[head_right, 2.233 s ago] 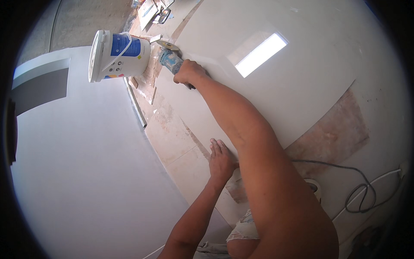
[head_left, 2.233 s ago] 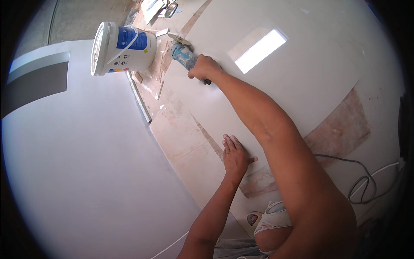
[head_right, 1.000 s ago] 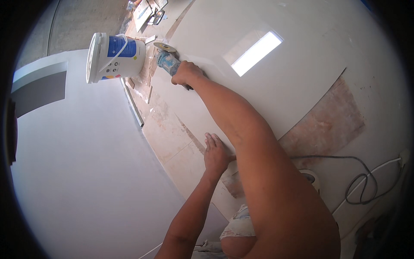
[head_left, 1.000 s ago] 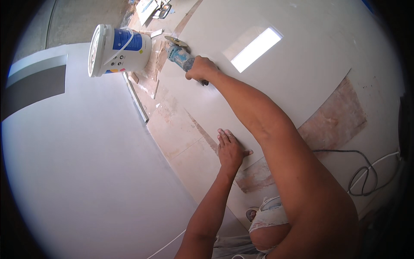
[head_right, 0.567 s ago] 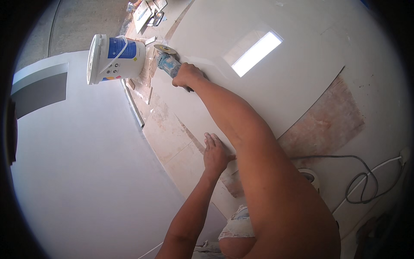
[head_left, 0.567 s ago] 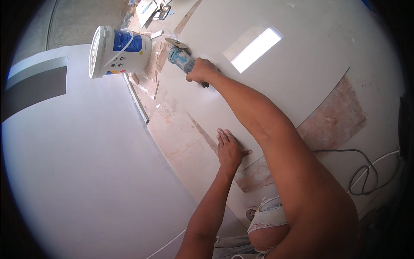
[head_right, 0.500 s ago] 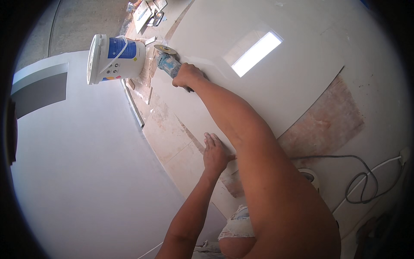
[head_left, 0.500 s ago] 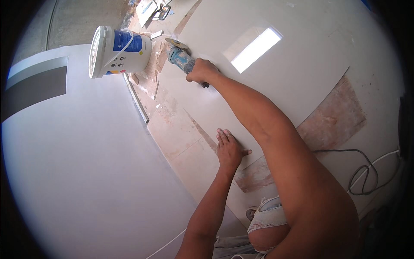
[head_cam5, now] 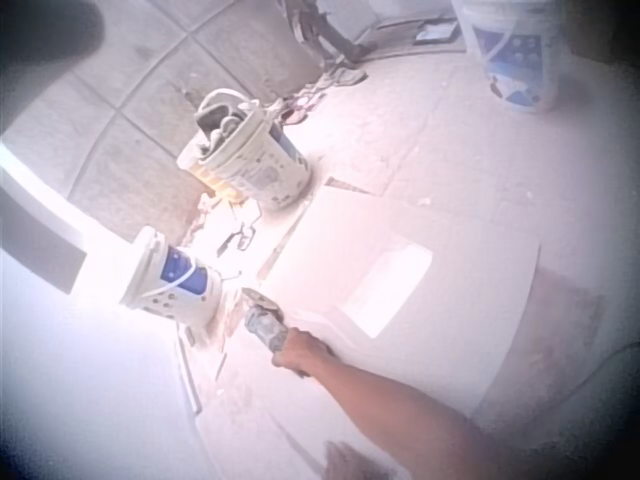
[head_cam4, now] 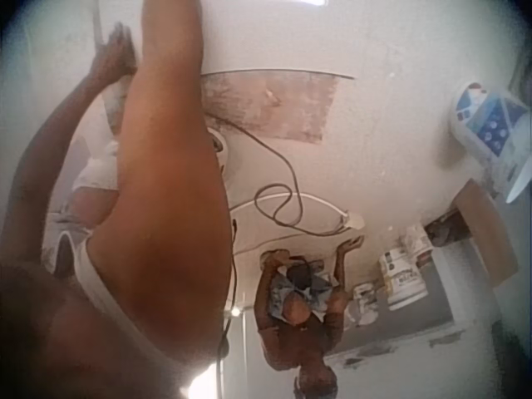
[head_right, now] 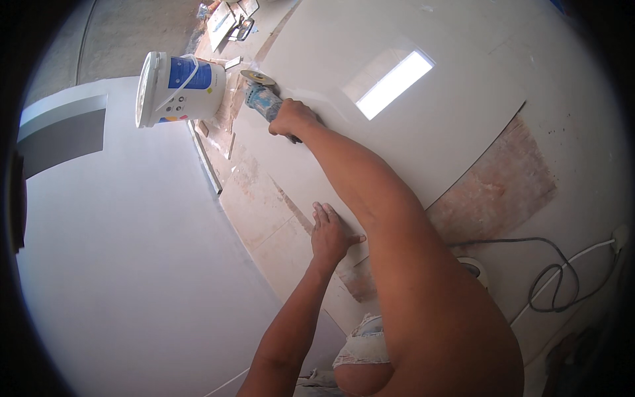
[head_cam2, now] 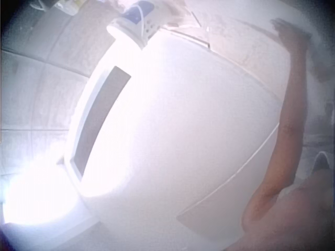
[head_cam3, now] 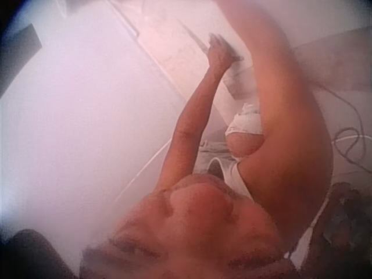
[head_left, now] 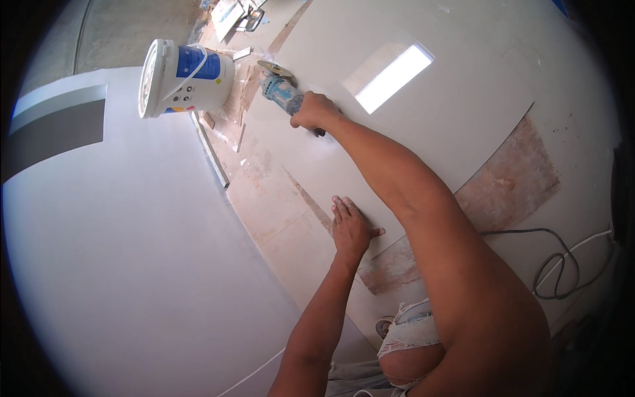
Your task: The person uses an angle grinder to cut a large white tile on the floor. They reposition the tile and continue cutting along a marked line.
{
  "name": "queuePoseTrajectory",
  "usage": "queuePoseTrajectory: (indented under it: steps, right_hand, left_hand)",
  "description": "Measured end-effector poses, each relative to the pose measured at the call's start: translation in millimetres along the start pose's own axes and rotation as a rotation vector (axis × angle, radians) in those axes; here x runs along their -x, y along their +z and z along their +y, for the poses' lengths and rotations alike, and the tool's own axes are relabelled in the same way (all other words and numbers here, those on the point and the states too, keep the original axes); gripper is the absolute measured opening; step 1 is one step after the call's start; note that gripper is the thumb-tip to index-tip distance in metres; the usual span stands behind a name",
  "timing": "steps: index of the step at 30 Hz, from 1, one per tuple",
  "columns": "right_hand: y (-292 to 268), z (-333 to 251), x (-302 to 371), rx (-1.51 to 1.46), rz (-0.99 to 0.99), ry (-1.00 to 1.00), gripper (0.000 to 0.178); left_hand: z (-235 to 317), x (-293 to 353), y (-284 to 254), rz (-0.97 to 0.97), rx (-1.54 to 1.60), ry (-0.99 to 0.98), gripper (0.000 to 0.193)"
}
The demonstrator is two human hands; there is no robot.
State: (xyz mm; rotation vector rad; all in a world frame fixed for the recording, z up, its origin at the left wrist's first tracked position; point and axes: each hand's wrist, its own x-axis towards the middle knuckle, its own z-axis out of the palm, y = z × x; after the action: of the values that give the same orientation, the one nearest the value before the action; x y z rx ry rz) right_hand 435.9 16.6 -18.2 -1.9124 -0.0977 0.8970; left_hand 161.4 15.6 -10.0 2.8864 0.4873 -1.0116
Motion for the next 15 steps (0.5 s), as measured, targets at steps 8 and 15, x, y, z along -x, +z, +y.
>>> queuePoseTrajectory:
  steps: [8,15]
  right_hand:
    - [-1.1,1.8,5.6,0.01,0.013,-0.001,0.058]
    - [-1.4,4.2,8.2,0.012,0.016,0.007,0.061]
  left_hand:
    - [-0.2,-1.4,0.2,0.001,-0.017,-0.004,0.128]
    - [0.9,-1.9,-0.1,-0.004,-0.029,-0.006,0.128]
